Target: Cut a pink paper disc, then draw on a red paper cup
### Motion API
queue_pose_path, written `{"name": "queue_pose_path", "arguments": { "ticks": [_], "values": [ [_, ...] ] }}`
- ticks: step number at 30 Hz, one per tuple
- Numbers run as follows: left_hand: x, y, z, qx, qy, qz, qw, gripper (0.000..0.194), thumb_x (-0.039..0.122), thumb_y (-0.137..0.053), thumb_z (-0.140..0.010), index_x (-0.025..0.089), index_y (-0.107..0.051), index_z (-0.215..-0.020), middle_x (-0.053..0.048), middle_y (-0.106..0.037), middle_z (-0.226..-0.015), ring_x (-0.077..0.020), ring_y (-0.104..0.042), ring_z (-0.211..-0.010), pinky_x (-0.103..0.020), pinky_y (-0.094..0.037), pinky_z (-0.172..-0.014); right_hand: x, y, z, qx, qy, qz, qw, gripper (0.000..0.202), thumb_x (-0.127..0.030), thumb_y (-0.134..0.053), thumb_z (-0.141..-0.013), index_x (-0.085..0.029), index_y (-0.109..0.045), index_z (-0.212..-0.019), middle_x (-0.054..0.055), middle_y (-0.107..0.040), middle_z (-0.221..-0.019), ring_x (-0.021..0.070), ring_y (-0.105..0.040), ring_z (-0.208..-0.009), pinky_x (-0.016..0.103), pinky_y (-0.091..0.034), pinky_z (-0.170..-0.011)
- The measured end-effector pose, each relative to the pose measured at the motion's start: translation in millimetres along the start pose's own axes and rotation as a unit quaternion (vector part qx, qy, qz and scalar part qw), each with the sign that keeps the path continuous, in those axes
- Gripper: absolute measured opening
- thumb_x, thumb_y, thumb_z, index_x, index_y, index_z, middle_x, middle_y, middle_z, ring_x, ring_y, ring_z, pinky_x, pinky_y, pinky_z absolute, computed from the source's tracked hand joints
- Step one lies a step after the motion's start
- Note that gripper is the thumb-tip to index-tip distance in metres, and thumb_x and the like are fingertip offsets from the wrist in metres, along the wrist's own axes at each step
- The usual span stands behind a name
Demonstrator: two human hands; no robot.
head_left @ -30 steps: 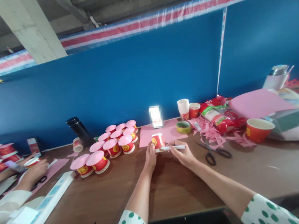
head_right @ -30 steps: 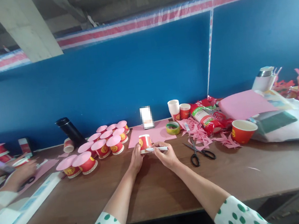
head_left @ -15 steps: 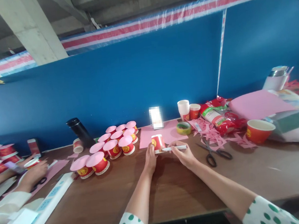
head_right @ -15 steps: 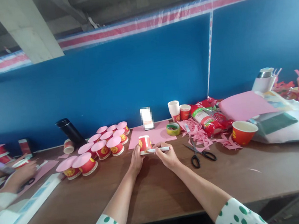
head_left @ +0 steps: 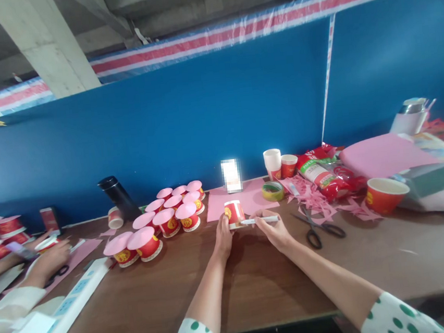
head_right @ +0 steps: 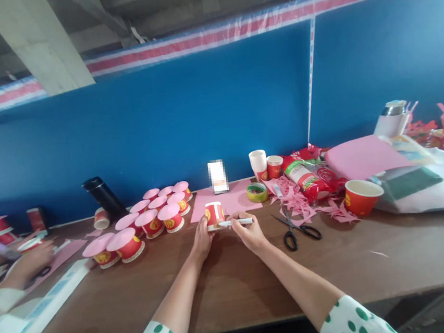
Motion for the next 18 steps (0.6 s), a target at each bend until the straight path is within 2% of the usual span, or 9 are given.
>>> {"name": "queue_pose_path", "arguments": {
  "ticks": [7, 12, 18],
  "values": [
    [5, -2.4, 3, -0.002, -0.008, -0.024, 1.0, 0.036, 0.047, -0.036, -0.083, 0.018, -0.051, -0.099, -0.008, -0.058, -0.096, -0.0188, -0.057, -0.084, -0.029, -0.048, -0.068, 2, -2, 0, -0.021, -0.002, 0.009, 1.0, 0.02, -0.031, -0.052, -0.078, -0.016, -0.062, -0.069, 0.0, -0.058, -0.058, 0.0127, -0.05, -0.055, 0.023, -0.039, -0.053],
    [12, -7.4, 7, -0.016, -0.013, -0.034, 0.999, 0.037, 0.047, -0.034, -0.083, 0.018, -0.052, -0.098, -0.009, -0.059, -0.098, -0.0197, -0.058, -0.086, -0.03, -0.048, -0.069, 2, -2, 0, -0.018, 0.015, 0.003, 1.0, 0.02, -0.031, -0.051, -0.08, -0.016, -0.061, -0.071, 0.002, -0.061, -0.066, 0.0154, -0.055, -0.064, 0.024, -0.042, -0.061],
    [13, -4.5, 6, 0.0, -0.009, -0.06, 0.998, 0.037, 0.044, -0.036, -0.083, 0.017, -0.052, -0.104, -0.01, -0.06, -0.095, -0.0201, -0.058, -0.083, -0.03, -0.048, -0.067, 3, -4, 1, -0.031, 0.004, 0.032, 0.999, 0.019, -0.03, -0.051, -0.078, -0.016, -0.062, -0.071, 0.0, -0.058, -0.059, 0.012, -0.048, -0.053, 0.022, -0.038, -0.05]
  ]
}}
Point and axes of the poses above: each hand's wrist, its own z-axis away from the middle knuckle, its own y-axis out of the back of the hand, x = y × z, the point moved 6 cm from there along -z, towards the middle knuckle
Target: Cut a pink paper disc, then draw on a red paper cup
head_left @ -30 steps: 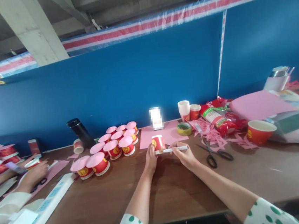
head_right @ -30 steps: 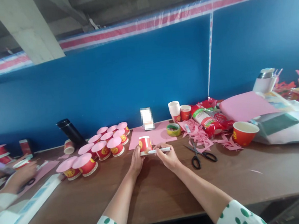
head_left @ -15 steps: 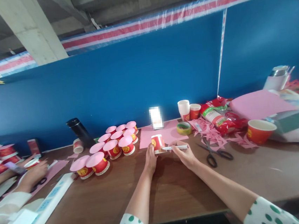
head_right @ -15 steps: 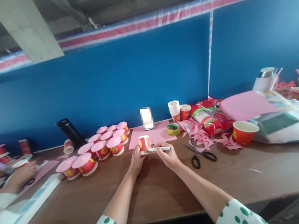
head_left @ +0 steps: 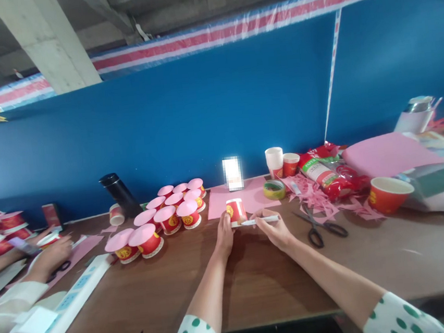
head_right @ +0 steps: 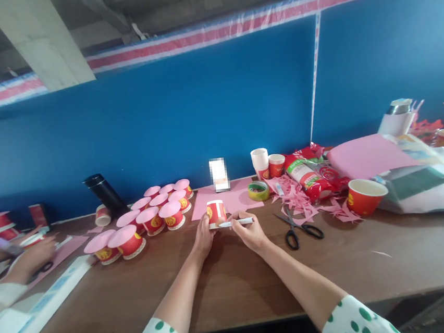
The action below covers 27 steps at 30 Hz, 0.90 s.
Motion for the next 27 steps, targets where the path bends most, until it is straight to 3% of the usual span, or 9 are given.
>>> {"name": "queue_pose_path", "arguments": {
  "ticks": [9, 19, 27],
  "values": [
    [-5.8, -1.2, -2.8, -0.006, 0.0, 0.04, 0.999, 0.04, 0.046, -0.038, -0.083, 0.017, -0.049, -0.108, -0.01, -0.06, -0.097, -0.0201, -0.059, -0.084, -0.031, -0.048, -0.069, -0.5, -0.5, -0.5, -0.004, -0.009, -0.007, 1.0, 0.019, -0.031, -0.051, -0.078, -0.016, -0.061, -0.069, 0.0, -0.057, -0.057, 0.0119, -0.047, -0.052, 0.022, -0.037, -0.05],
    [1.4, -0.1, 3.2, -0.014, 0.001, 0.024, 1.0, 0.045, 0.05, -0.039, -0.083, 0.018, -0.051, -0.112, -0.014, -0.057, -0.112, -0.0235, -0.057, -0.099, -0.031, -0.049, -0.075, 3.9, 7.4, -2.2, 0.063, -0.01, -0.027, 0.998, 0.02, -0.034, -0.052, -0.078, -0.017, -0.058, -0.07, 0.001, -0.059, -0.06, 0.0144, -0.052, -0.057, 0.024, -0.04, -0.054],
    [-8.2, 0.4, -2.1, 0.001, 0.012, 0.054, 0.998, 0.05, 0.05, -0.041, -0.082, 0.017, -0.046, -0.119, -0.016, -0.053, -0.119, -0.0251, -0.057, -0.102, -0.033, -0.05, -0.076, 1.9, 5.1, -1.7, 0.052, -0.007, -0.023, 0.998, 0.018, -0.032, -0.053, -0.078, -0.017, -0.06, -0.072, 0.001, -0.061, -0.061, 0.0138, -0.052, -0.056, 0.023, -0.039, -0.053]
  ]
}}
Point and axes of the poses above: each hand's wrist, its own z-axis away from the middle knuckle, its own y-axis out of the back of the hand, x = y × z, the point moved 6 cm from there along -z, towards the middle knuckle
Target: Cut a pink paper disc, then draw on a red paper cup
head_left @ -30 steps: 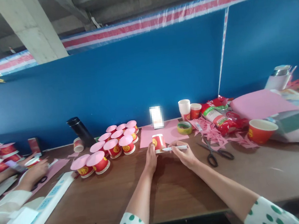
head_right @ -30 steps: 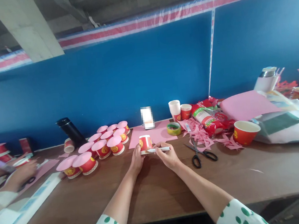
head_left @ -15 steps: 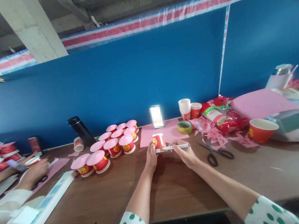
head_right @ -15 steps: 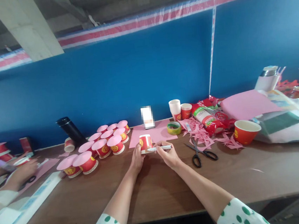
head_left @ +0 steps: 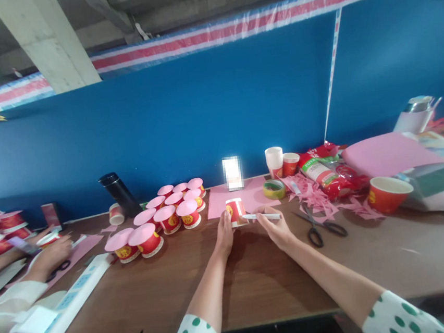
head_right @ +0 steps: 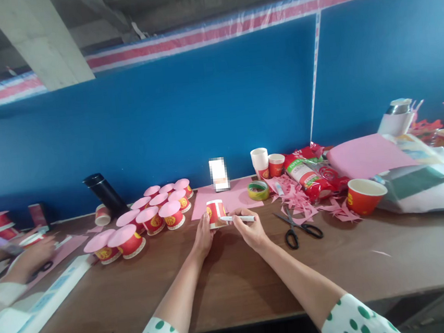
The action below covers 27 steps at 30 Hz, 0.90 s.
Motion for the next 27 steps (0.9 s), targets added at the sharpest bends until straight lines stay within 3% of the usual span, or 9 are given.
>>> {"name": "queue_pose_path", "arguments": {
  "ticks": [27],
  "values": [
    [1.4, -1.2, 0.5, -0.013, -0.007, -0.035, 0.999, 0.052, 0.055, -0.035, -0.083, 0.017, -0.047, -0.117, -0.014, -0.057, -0.115, -0.0233, -0.058, -0.099, -0.032, -0.049, -0.077, -2.7, -1.6, -0.7, -0.012, 0.0, 0.001, 1.0, 0.017, -0.029, -0.054, -0.077, -0.016, -0.062, -0.07, 0.001, -0.061, -0.06, 0.0134, -0.052, -0.055, 0.023, -0.039, -0.053]
  ]
}}
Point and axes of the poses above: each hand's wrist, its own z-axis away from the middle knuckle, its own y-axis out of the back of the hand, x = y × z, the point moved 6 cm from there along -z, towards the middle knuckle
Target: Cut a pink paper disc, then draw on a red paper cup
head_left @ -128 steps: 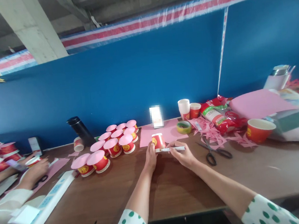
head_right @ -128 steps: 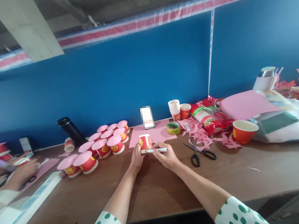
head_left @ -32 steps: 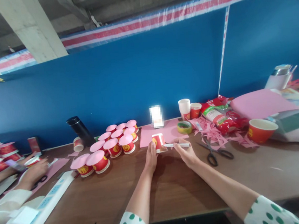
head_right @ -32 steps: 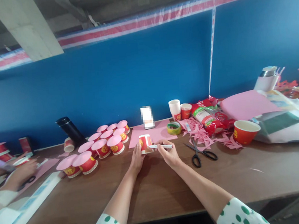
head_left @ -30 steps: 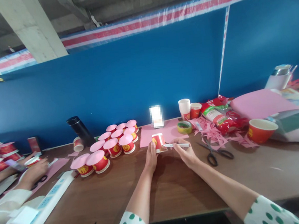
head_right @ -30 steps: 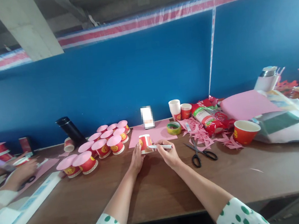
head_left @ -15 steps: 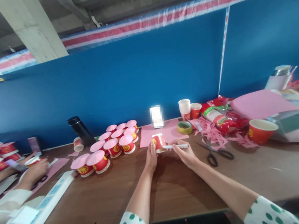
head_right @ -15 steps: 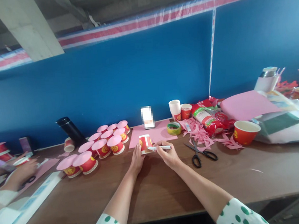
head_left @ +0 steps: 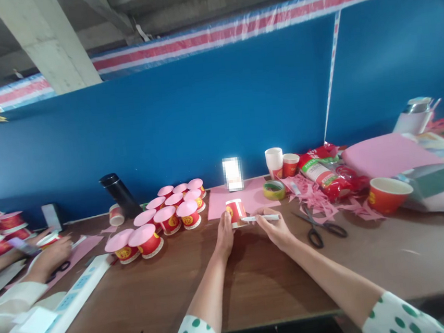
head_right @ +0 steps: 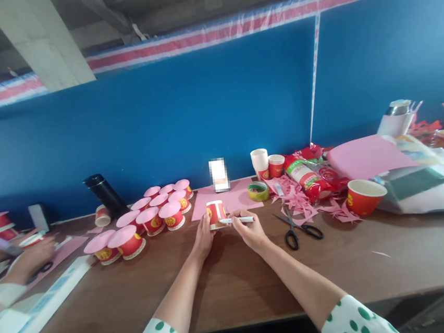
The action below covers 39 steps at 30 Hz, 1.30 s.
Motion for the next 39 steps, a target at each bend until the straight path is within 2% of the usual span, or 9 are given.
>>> {"name": "queue_pose_path", "arguments": {
  "ticks": [4, 8, 15, 24, 28, 32, 39],
  "values": [
    [4, -1.0, 2, -0.002, -0.001, -0.01, 1.0, 0.052, 0.054, -0.034, -0.084, 0.016, -0.049, -0.115, -0.015, -0.058, -0.111, -0.0231, -0.058, -0.097, -0.031, -0.05, -0.074, 2, 1, -1, 0.015, 0.001, 0.001, 1.0, 0.018, -0.03, -0.054, -0.077, -0.016, -0.063, -0.073, 0.002, -0.061, -0.06, 0.0142, -0.054, -0.057, 0.023, -0.04, -0.054],
    [7, -2.1, 3, -0.007, -0.009, -0.004, 1.0, 0.051, 0.054, -0.034, -0.084, 0.015, -0.049, -0.115, -0.015, -0.058, -0.111, -0.0234, -0.058, -0.098, -0.031, -0.05, -0.074, 3, 0, 0, 0.001, 0.006, 0.006, 1.0, 0.018, -0.03, -0.054, -0.078, -0.015, -0.062, -0.071, 0.003, -0.062, -0.063, 0.0154, -0.056, -0.061, 0.024, -0.041, -0.056],
    [3, 1.4, 1, 0.005, -0.013, -0.027, 1.0, 0.049, 0.048, -0.035, -0.086, 0.015, -0.047, -0.12, -0.015, -0.058, -0.114, -0.0228, -0.058, -0.098, -0.031, -0.05, -0.075, 2, 0, 0, -0.003, 0.01, 0.001, 1.0, 0.019, -0.03, -0.054, -0.079, -0.016, -0.061, -0.069, 0.002, -0.062, -0.064, 0.0147, -0.055, -0.06, 0.023, -0.041, -0.057],
    [-3, 2.8, -2, 0.007, -0.003, -0.01, 1.0, 0.052, 0.053, -0.036, -0.084, 0.018, -0.044, -0.121, -0.014, -0.054, -0.12, -0.0238, -0.056, -0.102, -0.032, -0.05, -0.075, 3, -2, 1, -0.015, 0.005, -0.001, 1.0, 0.02, -0.031, -0.053, -0.079, -0.016, -0.061, -0.068, 0.001, -0.062, -0.063, 0.0141, -0.055, -0.059, 0.023, -0.041, -0.056],
    [3, -2.3, 1, -0.009, -0.008, 0.015, 1.0, 0.05, 0.054, -0.037, -0.083, 0.017, -0.048, -0.114, -0.014, -0.058, -0.11, -0.0228, -0.059, -0.096, -0.032, -0.05, -0.075, 2, 0, 0, 0.0, 0.001, 0.005, 1.0, 0.02, -0.032, -0.053, -0.079, -0.015, -0.062, -0.072, 0.002, -0.061, -0.063, 0.0138, -0.053, -0.057, 0.023, -0.041, -0.054],
    [12, -6.3, 4, -0.027, -0.04, 0.008, 0.999, 0.048, 0.055, -0.033, -0.083, 0.015, -0.052, -0.104, -0.011, -0.062, -0.1, -0.0213, -0.06, -0.09, -0.034, -0.049, -0.076, 3, 1, 0, 0.006, -0.002, 0.012, 1.0, 0.021, -0.033, -0.053, -0.078, -0.015, -0.062, -0.074, 0.002, -0.062, -0.063, 0.0143, -0.054, -0.059, 0.023, -0.041, -0.055],
    [9, -2.9, 4, -0.006, -0.019, -0.012, 1.0, 0.048, 0.054, -0.034, -0.083, 0.016, -0.05, -0.109, -0.013, -0.06, -0.106, -0.0213, -0.059, -0.091, -0.032, -0.049, -0.074, 0, -2, 1, -0.014, 0.008, -0.002, 1.0, 0.02, -0.031, -0.053, -0.079, -0.016, -0.061, -0.068, 0.002, -0.061, -0.063, 0.0145, -0.054, -0.06, 0.024, -0.042, -0.057]
  ]
}}
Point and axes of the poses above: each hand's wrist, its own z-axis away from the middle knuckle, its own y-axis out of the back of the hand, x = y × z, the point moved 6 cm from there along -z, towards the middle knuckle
